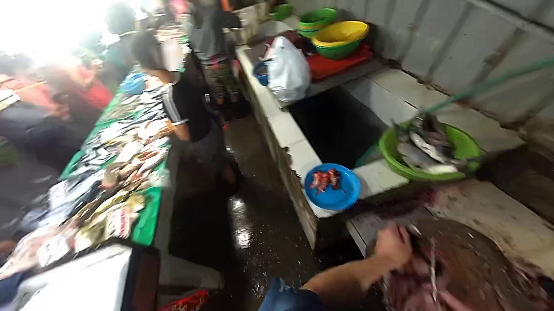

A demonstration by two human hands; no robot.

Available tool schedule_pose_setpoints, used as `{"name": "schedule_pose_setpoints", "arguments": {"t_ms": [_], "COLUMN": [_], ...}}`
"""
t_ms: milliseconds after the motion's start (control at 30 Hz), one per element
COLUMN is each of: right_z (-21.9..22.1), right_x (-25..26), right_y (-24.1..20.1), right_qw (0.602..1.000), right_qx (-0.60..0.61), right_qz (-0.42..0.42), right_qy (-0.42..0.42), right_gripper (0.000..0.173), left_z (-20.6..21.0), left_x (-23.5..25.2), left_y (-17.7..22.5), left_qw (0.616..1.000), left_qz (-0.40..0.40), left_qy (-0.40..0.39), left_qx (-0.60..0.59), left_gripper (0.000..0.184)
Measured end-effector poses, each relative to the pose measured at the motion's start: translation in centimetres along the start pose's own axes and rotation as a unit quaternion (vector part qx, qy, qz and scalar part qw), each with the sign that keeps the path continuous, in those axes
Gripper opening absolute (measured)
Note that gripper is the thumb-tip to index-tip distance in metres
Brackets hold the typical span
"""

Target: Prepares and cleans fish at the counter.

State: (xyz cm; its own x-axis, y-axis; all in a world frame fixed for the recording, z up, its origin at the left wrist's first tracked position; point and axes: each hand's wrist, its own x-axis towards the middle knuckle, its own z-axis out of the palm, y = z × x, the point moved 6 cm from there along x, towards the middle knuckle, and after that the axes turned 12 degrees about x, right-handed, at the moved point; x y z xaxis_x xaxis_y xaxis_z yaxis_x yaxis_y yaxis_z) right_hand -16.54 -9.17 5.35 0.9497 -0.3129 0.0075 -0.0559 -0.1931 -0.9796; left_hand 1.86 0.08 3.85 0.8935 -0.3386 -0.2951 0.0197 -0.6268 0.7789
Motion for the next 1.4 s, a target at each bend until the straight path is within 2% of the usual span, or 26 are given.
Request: {"name": "schedule_pose_setpoints", "arguments": {"t_ms": [33, 100, 167, 267, 300, 333, 400, 433, 500, 567, 633, 733, 900, 1000, 1133, 1300, 1400], "right_z": [-0.6, -2.0, -3.2, -5.3, -6.2, -7.1, -9.3, -10.0, -10.0, -8.7, -6.9, -4.9, -3.5, -2.9, -2.5, -2.9, -2.8], "right_x": [0.3, 1.1, 2.5, 6.1, 7.3, 8.3, 8.1, 7.0, 3.6, 0.1, -2.0, -1.9, 0.4, 0.7, 0.1, 2.0, 3.1], "right_y": [-0.9, -1.2, -2.3, -3.8, -3.5, -2.9, -1.7, -0.8, 1.5, 1.5, 0.4, 0.1, 0.1, 0.1, -0.4, -0.8, -0.5], "right_qw": [0.992, 0.942, 0.905, 0.88, 0.889, 0.914, 0.97, 0.979, 0.97, 0.938, 0.92, 0.92, 0.915, 0.9, 0.888, 0.868, 0.869], "right_qx": [0.124, 0.316, 0.396, 0.439, 0.419, 0.361, 0.147, 0.033, -0.101, -0.257, -0.329, -0.352, -0.375, -0.414, -0.44, -0.48, -0.487], "right_qz": [0.032, 0.104, 0.139, 0.13, 0.121, 0.107, 0.105, 0.132, 0.185, 0.213, 0.196, 0.163, 0.128, 0.085, 0.076, 0.053, 0.048], "right_qy": [0.001, 0.039, 0.067, 0.125, 0.14, 0.153, 0.163, 0.149, 0.12, 0.097, 0.08, 0.064, 0.081, 0.109, 0.107, 0.117, 0.072], "right_gripper": [0.021, 0.021, 0.022, 0.03, 0.033, 0.033, 0.019, 0.024, 0.048, 0.076, 0.087, 0.079, 0.077, 0.07, 0.058, 0.04, 0.042], "left_z": [-0.7, -1.1, 0.4, 4.4, 5.4, 6.1, 6.5, 6.5, 6.2, 6.0, 6.0, 5.9, 5.7, 5.7, 5.4, 5.4, 5.5], "left_x": [-0.2, -0.2, 0.4, 1.1, 1.3, 1.6, 2.8, 4.0, 6.7, 8.0, 7.2, 5.9, 5.6, 6.0, 6.0, 5.6, 6.0], "left_y": [1.2, 3.4, 4.4, 3.5, 3.5, 3.6, 3.8, 3.4, 2.4, 1.9, 2.3, 2.5, 3.4, 2.4, 1.6, 2.2, 1.5], "left_qw": [0.997, 0.983, 0.967, 0.942, 0.94, 0.941, 0.952, 0.96, 0.977, 0.988, 0.991, 0.991, 0.995, 0.997, 0.995, 0.994, 0.994], "left_qz": [0.071, 0.164, 0.225, 0.277, 0.272, 0.267, 0.241, 0.209, 0.112, 0.034, -0.025, -0.058, -0.002, -0.042, -0.098, -0.057, -0.064], "left_qy": [0.018, -0.01, -0.073, -0.185, -0.203, -0.201, -0.161, -0.141, -0.128, -0.127, -0.133, -0.121, -0.06, -0.04, -0.032, -0.047, -0.044], "left_qx": [0.036, 0.083, 0.099, 0.037, 0.038, 0.049, 0.094, 0.12, 0.129, 0.078, 0.013, -0.022, 0.074, 0.056, 0.013, 0.083, 0.074], "left_gripper": [0.041, 0.041, 0.043, 0.045, 0.044, 0.043, 0.041, 0.041, 0.048, 0.049, 0.047, 0.045, 0.047, 0.045, 0.045, 0.047, 0.048]}}
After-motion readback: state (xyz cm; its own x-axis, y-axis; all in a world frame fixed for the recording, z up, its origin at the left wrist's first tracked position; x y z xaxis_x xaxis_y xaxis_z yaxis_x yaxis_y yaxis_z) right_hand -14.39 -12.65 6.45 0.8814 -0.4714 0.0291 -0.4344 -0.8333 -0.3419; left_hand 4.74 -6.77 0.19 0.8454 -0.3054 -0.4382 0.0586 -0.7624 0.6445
